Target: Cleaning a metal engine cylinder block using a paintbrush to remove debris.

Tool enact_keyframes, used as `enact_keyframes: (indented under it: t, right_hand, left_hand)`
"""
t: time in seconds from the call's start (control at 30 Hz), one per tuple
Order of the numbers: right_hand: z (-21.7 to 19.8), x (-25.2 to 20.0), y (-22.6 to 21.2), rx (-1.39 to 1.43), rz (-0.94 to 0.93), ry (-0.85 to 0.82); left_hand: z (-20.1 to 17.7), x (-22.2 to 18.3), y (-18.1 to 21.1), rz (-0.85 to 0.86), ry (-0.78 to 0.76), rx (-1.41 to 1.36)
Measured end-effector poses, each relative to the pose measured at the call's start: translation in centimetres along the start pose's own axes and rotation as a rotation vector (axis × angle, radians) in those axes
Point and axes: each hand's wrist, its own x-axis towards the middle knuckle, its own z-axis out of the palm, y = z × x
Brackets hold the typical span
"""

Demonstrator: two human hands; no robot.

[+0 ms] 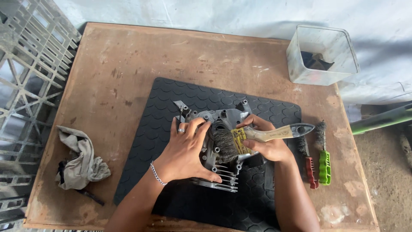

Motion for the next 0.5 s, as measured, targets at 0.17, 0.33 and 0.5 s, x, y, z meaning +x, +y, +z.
enact_keyframes:
  t: [0.17, 0.33, 0.5]
  right_hand:
    - [-0.3, 0.4, 0.1, -0.020, 0.018, 0.001]
    - [-0.2, -0.5, 1.4, -0.114, 0.095, 0.072]
    - [0.0, -0.2, 0.7, 0.116, 0.251, 0.236]
  left_hand:
    - [0.0, 0.2, -0.2, 0.012, 0.004, -0.005]
    - [-0.1, 0.0, -0.5, 0.041, 0.033, -0.032]
    - [1.0, 0.0, -1.0, 0.109, 0.125, 0.054]
